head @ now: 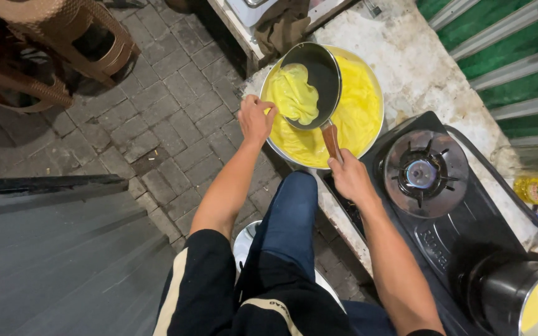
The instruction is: Stirring, pouring, and scraping yellow custard or batter during food preparation on a gas stove.
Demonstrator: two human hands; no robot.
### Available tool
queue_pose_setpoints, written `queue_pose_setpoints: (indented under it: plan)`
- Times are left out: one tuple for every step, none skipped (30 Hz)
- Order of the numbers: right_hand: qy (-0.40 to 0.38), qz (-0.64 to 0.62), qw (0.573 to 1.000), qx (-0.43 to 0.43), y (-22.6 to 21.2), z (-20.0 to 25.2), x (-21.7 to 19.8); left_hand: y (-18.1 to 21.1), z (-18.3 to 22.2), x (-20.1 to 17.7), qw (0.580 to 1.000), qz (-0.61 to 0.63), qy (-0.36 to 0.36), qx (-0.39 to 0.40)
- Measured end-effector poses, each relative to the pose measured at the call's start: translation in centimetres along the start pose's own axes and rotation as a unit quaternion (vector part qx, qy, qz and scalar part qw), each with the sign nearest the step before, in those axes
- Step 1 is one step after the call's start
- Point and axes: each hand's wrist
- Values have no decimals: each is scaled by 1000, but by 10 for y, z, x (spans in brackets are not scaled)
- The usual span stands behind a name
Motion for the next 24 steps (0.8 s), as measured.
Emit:
queue_pose_setpoints:
  plan:
    - [1,2,1000,0,-3,1,-1,0,-1,2,1000,2,0,1]
    - [8,-15,1000,6,-5,3,0,-1,-1,3,999,14,16,-29]
    - [15,-31,999,11,-8,5,1,-2,0,4,997,26,33,-59]
    - [16,-32,999,12,-7,5,1,1,0,-3,997,25,32,-58]
    - [16,-21,1000,3,-7,4,2,4,1,-10,997,32,42,-58]
    - [13,-9,1000,-7,-6,5,4,6,4,-18,996,37,52,-60]
    - [11,-10,1000,-6,-11,8,4,4,7,-16,996,36,51,-62]
    - [5,-3,1000,-2,-16,9,2,4,7,-14,996,22,43,-69]
    - [-1,4,1000,2,-22,10,0,4,7,-11,996,9,35,-77]
    - [0,5,1000,1,-18,8,2,4,9,-7,996,10,37,-77]
    - [-8,18,1000,2,-14,6,4,5,10,-3,996,-1,36,-78]
    - [-17,30,999,5,-10,7,7,4,15,1,996,-14,34,-79]
    - [-16,31,999,5,-16,9,4,5,16,4,996,-12,33,-80]
    - [-17,29,999,12,-21,10,2,6,17,8,996,-16,29,-86]
    - [-17,26,999,18,-27,11,0,7,19,12,995,-19,26,-93]
    - [-16,27,999,18,-23,10,1,7,19,14,995,-18,25,-93]
    - [-16,29,999,19,-20,9,1,6,20,17,995,-22,22,-96]
    - [-17,30,999,21,-17,9,2,5,21,19,994,-26,18,-100]
    - [-17,31,999,22,-29,12,-4,6,21,20,995,-26,17,-100]
    - [-22,40,998,32,-41,15,-10,6,20,19,994,-31,22,-99]
    - [-27,49,998,43,-53,18,-16,6,20,19,994,-37,28,-99]
    - [-29,48,997,43,-49,17,-16,7,22,18,994,-38,27,-100]
    - [-28,51,997,47,-45,16,-15,8,23,16,994,-36,26,-98]
    - [-25,55,997,50,-41,14,-16,10,23,14,995,-32,26,-96]
Point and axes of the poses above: each hand's wrist, its own z-axis away from the middle knuckle, its own x-axis out of the palm, y = z × x, and after that the axes turned 14 degrees about -x, right-handed
